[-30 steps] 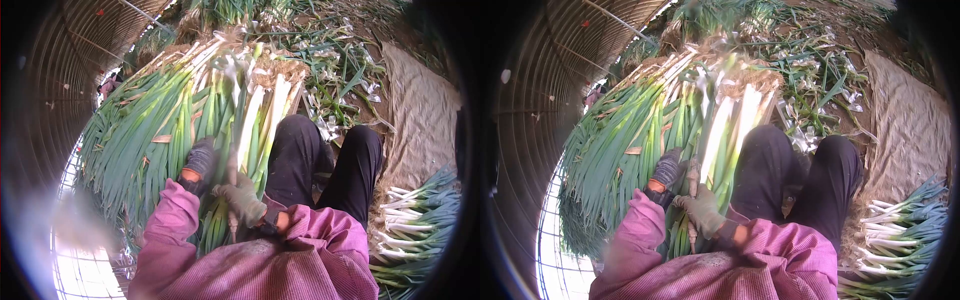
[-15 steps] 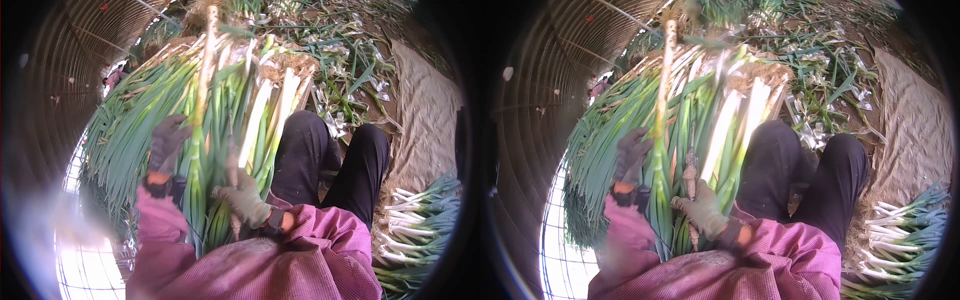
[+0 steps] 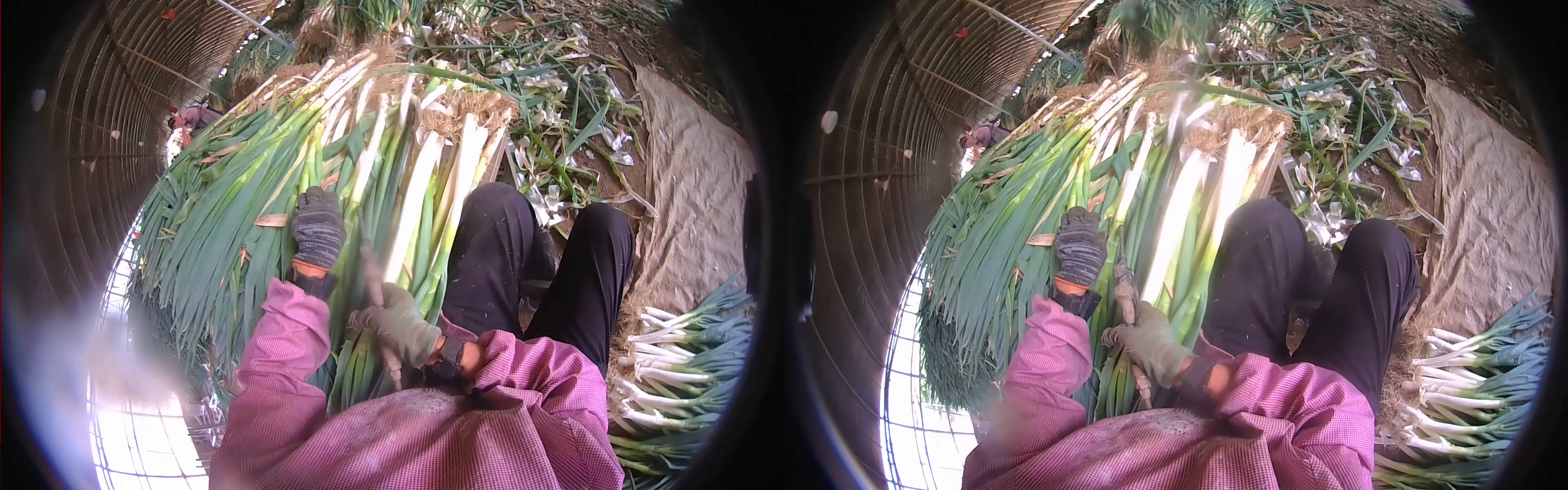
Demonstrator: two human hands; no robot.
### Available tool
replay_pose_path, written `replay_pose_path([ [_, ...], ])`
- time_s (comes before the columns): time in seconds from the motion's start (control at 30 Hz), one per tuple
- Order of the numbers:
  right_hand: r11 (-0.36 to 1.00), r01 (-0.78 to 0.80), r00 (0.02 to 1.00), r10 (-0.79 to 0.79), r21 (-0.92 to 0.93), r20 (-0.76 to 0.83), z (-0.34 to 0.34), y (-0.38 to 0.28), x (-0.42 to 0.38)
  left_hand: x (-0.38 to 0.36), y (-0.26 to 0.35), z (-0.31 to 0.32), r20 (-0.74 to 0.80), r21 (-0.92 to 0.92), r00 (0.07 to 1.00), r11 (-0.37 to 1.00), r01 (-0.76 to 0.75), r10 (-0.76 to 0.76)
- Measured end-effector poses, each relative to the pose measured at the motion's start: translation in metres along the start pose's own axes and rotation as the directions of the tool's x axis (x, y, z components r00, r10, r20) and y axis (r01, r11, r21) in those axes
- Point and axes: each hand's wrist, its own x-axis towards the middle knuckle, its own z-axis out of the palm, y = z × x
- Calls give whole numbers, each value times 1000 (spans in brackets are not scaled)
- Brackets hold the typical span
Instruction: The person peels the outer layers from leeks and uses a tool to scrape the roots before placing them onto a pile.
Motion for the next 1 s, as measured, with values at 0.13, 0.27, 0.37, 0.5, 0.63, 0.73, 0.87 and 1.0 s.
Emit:
replay_pose_path([
  [0.13,998,54,998,-55,-10,-44,-1,9,15,-7,17,4,217,177,976,981,-74,34],
  [0.27,983,182,977,-180,5,-111,-5,17,31,-9,23,30,282,110,958,994,17,-47],
  [0.37,976,206,975,-200,65,-93,-9,15,30,-14,19,27,393,-64,919,996,62,-32],
  [0.5,977,199,976,-191,76,-106,-7,4,21,-61,9,-16,516,-269,857,952,147,14],
  [0.63,975,191,978,-179,111,-112,-5,6,19,-113,2,-32,410,-367,910,924,103,61],
  [0.73,984,170,983,-165,49,-86,-5,8,18,-140,0,-35,364,-350,929,934,73,64],
  [0.87,989,146,981,-148,-28,-127,-1,9,17,-165,1,-45,433,-341,901,924,174,-10],
  [1.0,984,170,978,-176,-61,-114,-4,19,33,-184,-1,-52,429,-376,902,918,126,52],
])
